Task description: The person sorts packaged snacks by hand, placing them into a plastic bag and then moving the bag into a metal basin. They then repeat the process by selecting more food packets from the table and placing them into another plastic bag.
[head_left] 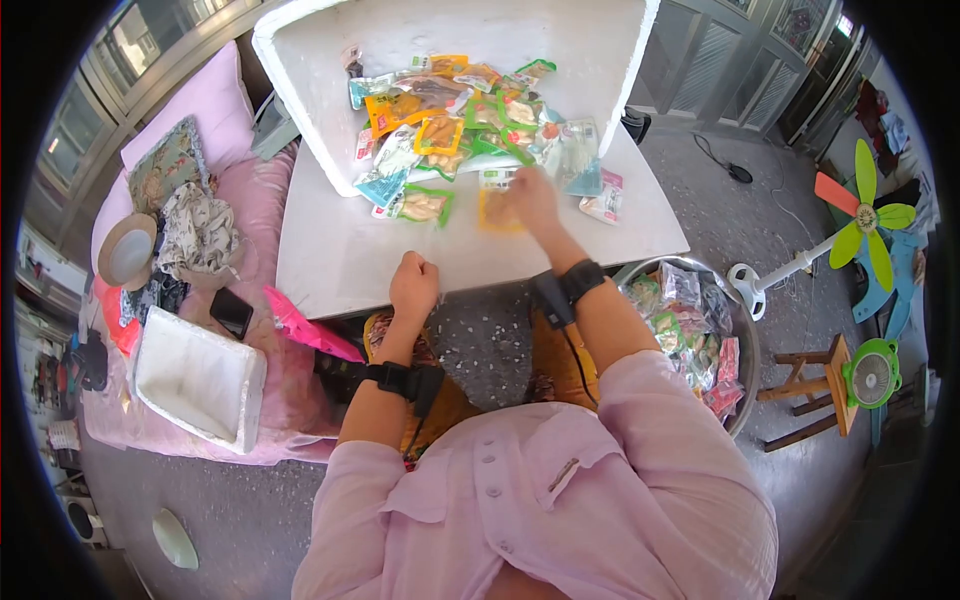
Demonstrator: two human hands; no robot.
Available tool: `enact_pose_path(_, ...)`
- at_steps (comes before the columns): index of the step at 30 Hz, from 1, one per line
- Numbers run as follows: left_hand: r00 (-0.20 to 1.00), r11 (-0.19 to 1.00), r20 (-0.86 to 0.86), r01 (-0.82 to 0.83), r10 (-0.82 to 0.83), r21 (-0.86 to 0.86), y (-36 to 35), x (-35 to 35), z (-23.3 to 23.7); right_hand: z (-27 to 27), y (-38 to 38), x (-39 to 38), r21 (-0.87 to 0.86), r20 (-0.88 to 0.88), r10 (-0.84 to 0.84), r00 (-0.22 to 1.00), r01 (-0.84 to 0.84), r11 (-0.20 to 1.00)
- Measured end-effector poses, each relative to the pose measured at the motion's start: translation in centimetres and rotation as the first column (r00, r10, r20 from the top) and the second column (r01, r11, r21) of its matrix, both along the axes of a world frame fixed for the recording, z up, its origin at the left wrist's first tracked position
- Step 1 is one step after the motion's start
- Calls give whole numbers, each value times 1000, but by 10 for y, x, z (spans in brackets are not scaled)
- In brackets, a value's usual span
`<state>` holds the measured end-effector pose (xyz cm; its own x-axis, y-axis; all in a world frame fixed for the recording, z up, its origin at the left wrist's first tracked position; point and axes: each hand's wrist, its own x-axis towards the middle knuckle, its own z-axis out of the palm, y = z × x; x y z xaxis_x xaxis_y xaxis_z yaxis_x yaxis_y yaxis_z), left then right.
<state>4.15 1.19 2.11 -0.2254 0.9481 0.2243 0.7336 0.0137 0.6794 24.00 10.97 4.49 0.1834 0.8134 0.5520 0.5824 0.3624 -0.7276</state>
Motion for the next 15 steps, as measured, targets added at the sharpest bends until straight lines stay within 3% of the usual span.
enact_pose_path(2,1000,1000,1,-6,6,-12,2,-1,-1,-6,36,50,-48,157,-180,971,189,981)
enact_pose_path(4,1000,1000,-2,-10,10,-25,1,0,-2,-2,43,89,12,88,-336,938,337,942)
enact_pose_path(7,1000,999,-8,-13,13,-38,1,2,-1,-1,57,126,-215,114,-430,896,444,870)
enact_pose_path(10,1000,999,-10,-12,11,-31,1,2,-4,5,62,132,-471,269,-354,896,443,763)
enact_pose_path(15,1000,1000,7,1,-1,0,2,0,-10,8,67,126,-530,316,-312,896,439,726)
